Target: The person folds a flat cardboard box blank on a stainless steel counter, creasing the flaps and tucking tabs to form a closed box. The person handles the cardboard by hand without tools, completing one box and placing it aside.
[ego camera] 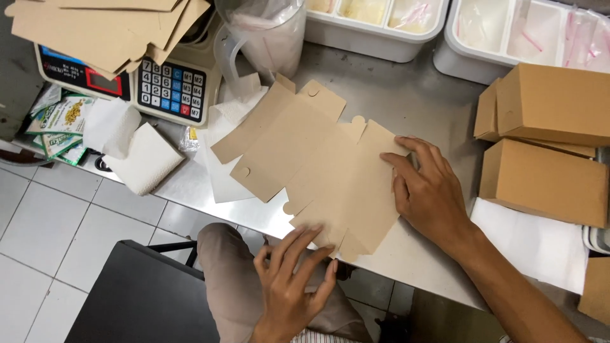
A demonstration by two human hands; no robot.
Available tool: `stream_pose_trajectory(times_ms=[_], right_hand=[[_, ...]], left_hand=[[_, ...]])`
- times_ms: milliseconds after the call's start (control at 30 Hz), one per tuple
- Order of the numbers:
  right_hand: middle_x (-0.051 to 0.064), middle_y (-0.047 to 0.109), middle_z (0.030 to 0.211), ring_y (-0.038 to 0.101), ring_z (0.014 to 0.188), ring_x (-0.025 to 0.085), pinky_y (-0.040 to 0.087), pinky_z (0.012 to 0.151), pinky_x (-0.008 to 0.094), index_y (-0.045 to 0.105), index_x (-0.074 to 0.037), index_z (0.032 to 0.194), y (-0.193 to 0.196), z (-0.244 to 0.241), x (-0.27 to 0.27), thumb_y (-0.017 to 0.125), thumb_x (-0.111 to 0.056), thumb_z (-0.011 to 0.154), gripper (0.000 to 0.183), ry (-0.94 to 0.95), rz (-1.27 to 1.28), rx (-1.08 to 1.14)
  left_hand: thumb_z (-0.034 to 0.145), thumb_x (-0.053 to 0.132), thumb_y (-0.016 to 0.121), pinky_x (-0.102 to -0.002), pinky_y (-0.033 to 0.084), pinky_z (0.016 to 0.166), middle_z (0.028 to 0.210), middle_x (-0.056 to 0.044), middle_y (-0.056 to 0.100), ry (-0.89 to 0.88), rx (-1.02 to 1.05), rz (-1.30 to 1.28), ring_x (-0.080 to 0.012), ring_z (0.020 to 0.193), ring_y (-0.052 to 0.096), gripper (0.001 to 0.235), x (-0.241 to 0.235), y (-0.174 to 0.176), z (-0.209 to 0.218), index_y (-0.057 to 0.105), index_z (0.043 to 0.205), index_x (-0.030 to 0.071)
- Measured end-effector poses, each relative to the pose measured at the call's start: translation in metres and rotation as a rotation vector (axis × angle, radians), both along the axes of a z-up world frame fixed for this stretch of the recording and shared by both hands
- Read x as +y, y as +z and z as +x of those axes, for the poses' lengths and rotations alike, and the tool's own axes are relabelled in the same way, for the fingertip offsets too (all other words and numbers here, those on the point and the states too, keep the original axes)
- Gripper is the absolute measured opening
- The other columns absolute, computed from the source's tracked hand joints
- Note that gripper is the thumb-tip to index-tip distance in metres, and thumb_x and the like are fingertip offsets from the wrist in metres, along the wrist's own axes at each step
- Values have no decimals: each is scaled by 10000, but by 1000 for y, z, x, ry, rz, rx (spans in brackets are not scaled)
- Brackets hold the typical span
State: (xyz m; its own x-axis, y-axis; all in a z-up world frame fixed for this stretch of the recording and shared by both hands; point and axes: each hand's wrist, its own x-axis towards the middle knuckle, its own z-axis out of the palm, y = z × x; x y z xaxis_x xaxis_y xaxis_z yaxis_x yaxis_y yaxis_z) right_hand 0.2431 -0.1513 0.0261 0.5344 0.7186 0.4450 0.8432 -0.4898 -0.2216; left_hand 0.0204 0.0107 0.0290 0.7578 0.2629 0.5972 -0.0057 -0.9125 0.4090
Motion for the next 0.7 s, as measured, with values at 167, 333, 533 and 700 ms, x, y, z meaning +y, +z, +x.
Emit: stream_pose_trajectory(times_ms=[167,333,533,700], right_hand=[[151,647,1342,617,1265,329,558,918,468,700,-55,1286,-6,3,-1,622,55,920,389,-8,-13,16],[129,652,1313,626,1241,314,547,908,455,708,-67,1256,-2,1,0,604,23,953,332,-10,39,65],[184,589,1450,516,1423,389,339,1226,609,687,-57,1288,0,-5,7,604,7,951,353,60,86,119],[170,417,1617,316,1561,368,128,1286,594,554,-109,1475,10,-11,8,594,-244,1025,471,270,35,406]], left_hand=[[858,169,708,-478,243,1182,1369,5,704,-147,59,-259,-230,1374,624,260,-2,8,15,721,1117,166],[774,187,656,-514,243,1194,1382,-7,670,-104,130,-274,-221,1384,583,425,-7,15,23,690,1196,150],[867,334,694,-487,231,1171,1340,18,657,-35,188,-239,-190,1289,584,412,-9,18,35,666,1245,170],[927,491,669,-475,229,1072,1199,72,675,91,229,-195,-159,1171,591,403,-11,19,45,669,1219,213]])
